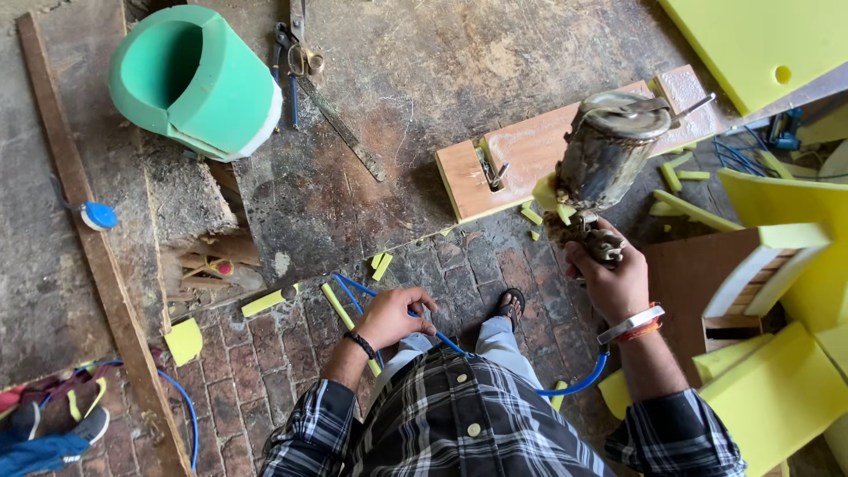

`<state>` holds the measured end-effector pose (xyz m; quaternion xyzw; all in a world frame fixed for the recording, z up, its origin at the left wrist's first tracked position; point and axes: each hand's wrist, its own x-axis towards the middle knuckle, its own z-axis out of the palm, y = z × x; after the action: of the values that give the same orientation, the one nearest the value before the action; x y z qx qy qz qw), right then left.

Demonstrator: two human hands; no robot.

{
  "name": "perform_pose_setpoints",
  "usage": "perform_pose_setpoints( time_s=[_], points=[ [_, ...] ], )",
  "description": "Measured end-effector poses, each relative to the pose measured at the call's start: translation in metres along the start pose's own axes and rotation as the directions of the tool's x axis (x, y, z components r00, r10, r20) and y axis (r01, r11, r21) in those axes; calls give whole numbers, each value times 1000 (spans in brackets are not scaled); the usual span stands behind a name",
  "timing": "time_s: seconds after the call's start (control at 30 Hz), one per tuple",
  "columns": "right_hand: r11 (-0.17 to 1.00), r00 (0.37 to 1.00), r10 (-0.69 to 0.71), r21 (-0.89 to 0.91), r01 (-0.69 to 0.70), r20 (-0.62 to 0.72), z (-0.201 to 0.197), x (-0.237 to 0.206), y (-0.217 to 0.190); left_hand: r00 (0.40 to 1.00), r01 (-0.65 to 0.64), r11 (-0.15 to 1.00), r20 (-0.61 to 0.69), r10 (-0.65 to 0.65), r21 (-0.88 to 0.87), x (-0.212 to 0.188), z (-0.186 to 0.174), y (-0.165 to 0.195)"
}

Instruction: The person aligns a yellow foam sheet over a wooden board with metal clips, then uses a pneumatic spray gun to apply adhesive to the foam edges. The person presses the foam onto the board and repeats the process with a second foam piece.

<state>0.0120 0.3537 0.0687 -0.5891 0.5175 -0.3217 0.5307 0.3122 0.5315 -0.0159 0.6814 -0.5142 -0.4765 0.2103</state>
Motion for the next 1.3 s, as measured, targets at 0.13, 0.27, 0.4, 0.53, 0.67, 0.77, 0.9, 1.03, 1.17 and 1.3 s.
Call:
perform_pose_setpoints(
  time_s=[0.13, 0.27, 0.4, 0.53, 0.67, 0.77, 0.9, 1.03, 1.17, 1.3],
  points=[
    [995, 999, 51, 83, -51, -3, 24, -13, -6, 999, -43, 999, 10, 43, -1, -4, -20, -17],
    [998, 999, -29, 59, 32, -42, 43, -23, -12, 997, 1, 1000, 71, 1, -29, -8, -34, -30],
    [1000, 990, 10, 6, -9, -138, 52, -26, -18, 996, -46, 999, 71, 47, -16, -10, -42, -40],
    [998, 995, -20, 63, 27, -101, 58, -26, -18, 994, -35, 999, 107, 33, 17, -5, -46, -46],
    [998, 992, -66, 14, 68, -108, 65, -17, -19, 997, -10, 1000, 82, 10, 3, -7, -51, -49],
    [996, 992, -53, 70, 62, -112, 70, -7, -24, 997, -25, 1000, 71, 26, -18, -13, -54, -49],
    [995, 994, -75, 67, 80, -79, 76, 4, -33, 1000, -7, 1000, 23, 6, 28, -21, -56, -48],
    [990, 991, -115, 71, 120, -74, 83, 12, -42, 1000, -4, 1000, -12, 4, 10, -29, -59, -51],
    [988, 986, -145, 42, 149, -81, 91, 17, -48, 998, 39, 999, -40, -39, -1, -35, -61, -55],
    [986, 985, -161, 36, 164, -68, 93, 17, -51, 997, 51, 999, -58, -51, 2, -40, -62, -58]
  ],
)
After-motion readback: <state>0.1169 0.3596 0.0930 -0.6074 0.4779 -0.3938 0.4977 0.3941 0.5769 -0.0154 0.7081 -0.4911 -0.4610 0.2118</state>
